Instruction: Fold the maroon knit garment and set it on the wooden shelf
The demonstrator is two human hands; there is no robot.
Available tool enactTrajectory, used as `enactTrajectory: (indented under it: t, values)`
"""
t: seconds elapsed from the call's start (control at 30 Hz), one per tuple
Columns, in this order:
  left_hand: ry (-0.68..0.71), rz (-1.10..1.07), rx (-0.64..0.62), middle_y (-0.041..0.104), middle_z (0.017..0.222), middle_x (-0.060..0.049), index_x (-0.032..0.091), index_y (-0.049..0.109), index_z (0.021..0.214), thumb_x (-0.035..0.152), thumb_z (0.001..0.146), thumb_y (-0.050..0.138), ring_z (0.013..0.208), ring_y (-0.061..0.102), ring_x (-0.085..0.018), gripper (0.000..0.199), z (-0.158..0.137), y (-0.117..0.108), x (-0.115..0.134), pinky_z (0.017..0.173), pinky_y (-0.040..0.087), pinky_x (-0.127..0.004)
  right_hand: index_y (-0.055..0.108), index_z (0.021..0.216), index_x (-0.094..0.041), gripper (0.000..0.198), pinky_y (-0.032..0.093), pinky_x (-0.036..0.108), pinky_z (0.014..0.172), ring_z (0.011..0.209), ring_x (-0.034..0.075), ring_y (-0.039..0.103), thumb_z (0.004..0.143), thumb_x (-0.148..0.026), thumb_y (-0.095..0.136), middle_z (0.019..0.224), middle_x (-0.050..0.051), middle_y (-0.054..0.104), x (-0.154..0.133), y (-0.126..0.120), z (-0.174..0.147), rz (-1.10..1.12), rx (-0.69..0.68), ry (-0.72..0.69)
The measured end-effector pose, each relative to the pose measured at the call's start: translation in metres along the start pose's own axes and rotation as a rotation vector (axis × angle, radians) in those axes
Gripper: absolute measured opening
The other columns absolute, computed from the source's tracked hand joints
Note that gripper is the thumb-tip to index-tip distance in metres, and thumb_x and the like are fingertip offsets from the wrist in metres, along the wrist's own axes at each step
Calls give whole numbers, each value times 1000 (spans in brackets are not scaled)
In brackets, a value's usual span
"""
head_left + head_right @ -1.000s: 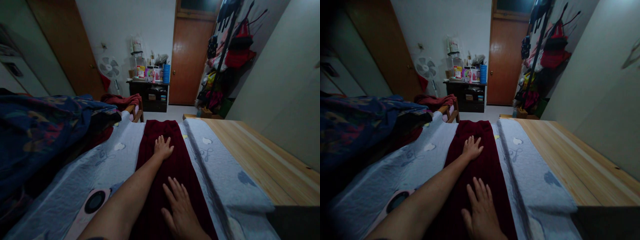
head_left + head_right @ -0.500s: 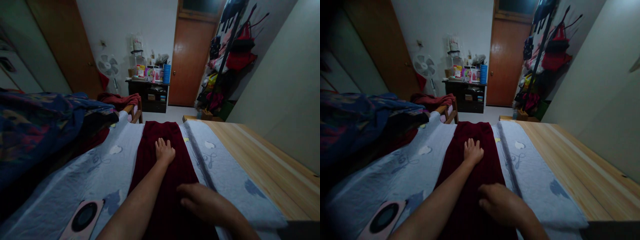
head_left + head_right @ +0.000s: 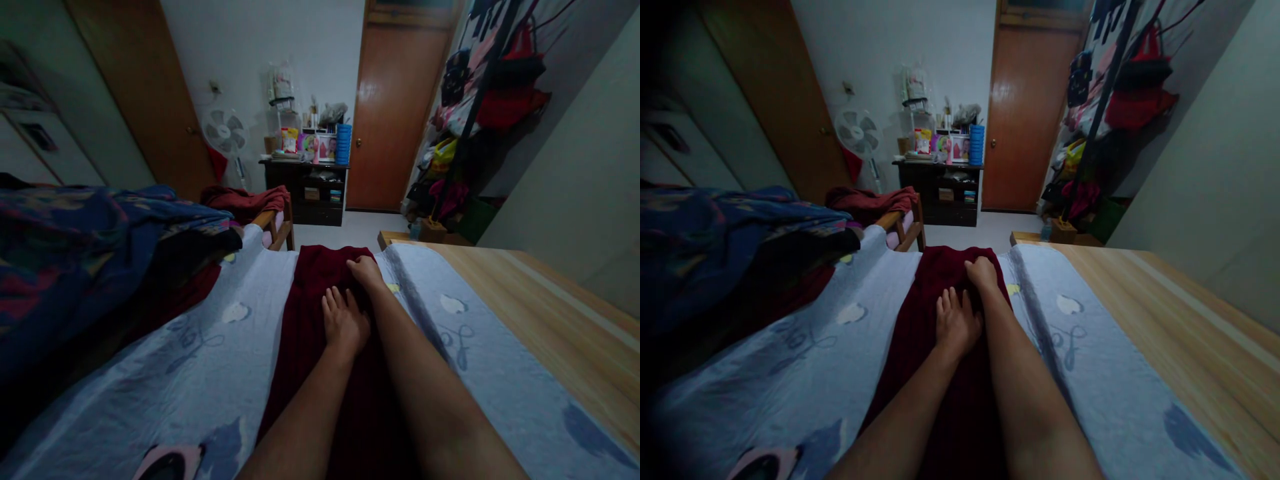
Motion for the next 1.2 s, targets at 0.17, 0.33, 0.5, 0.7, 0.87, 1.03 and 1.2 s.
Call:
enactTrajectory:
  t: [0.17, 0.33, 0.5, 0.7, 0.87, 1.03, 1.2]
  values:
    - [20, -15, 41, 35, 149, -20, 14, 43, 141, 49, 86, 46, 139, 24, -41, 64, -2, -2, -1, 112, 18, -54, 70, 72, -14, 18, 42, 25, 67, 70, 17, 61, 76, -27, 59, 71, 7, 69, 18, 19, 30, 92, -1, -20]
    - [32, -34, 89, 33, 151, -19, 16, 42, 142, 53, 86, 47, 142, 20, -39, 67, -3, -3, -2, 113, 17, -54, 68, 86, -13, 25, 43, 25, 75, 81, 16, 61, 83, -28, 47, 88, 7, 70, 39, 33, 35, 204, 97, -54]
    - [163, -29, 60, 28, 155, -12, 14, 40, 143, 44, 92, 38, 145, 14, -28, 59, -5, -5, 1, 117, 13, -49, 64, 87, -15, 23, 44, 27, 80, 84, 17, 60, 83, -29, 46, 91, 7, 69, 48, 45, 34, 290, 127, -94]
    - [130, -29, -4, 39, 148, -18, 13, 44, 140, 46, 90, 41, 139, 30, -33, 60, -7, -4, 2, 115, 20, -49, 60, 98, -15, 27, 45, 29, 84, 88, 18, 60, 77, -31, 54, 98, 8, 67, 46, 40, 31, 367, 159, -131]
    - [93, -21, -24, 41, 147, -17, 15, 44, 141, 47, 89, 43, 138, 31, -35, 61, -6, -4, 3, 113, 21, -52, 62, 99, -15, 27, 43, 30, 90, 94, 19, 60, 81, -24, 45, 101, 9, 67, 38, 13, 28, 367, 275, -228]
    - [96, -22, -16, 40, 147, -19, 14, 45, 140, 47, 88, 44, 139, 30, -36, 61, -5, -4, 3, 113, 21, -52, 64, 106, -16, 33, 40, 29, 97, 105, 17, 59, 87, -18, 38, 113, 7, 67, 23, 24, 25, 174, -53, -358]
    - [74, -22, -14, 41, 147, -18, 16, 44, 140, 50, 87, 45, 139, 28, -38, 63, -5, -1, 1, 112, 21, -54, 53, 129, -18, 41, 20, 47, 112, 136, 22, 35, 90, -19, 43, 144, 9, 46, 28, 51, 17, -55, -170, -313]
Point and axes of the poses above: each hand's wrist, its own z-axis towards the middle knuckle, its own y-axis out of the palm, x = y × z, the point moved 5 cm from there along z, towards the middle knuckle
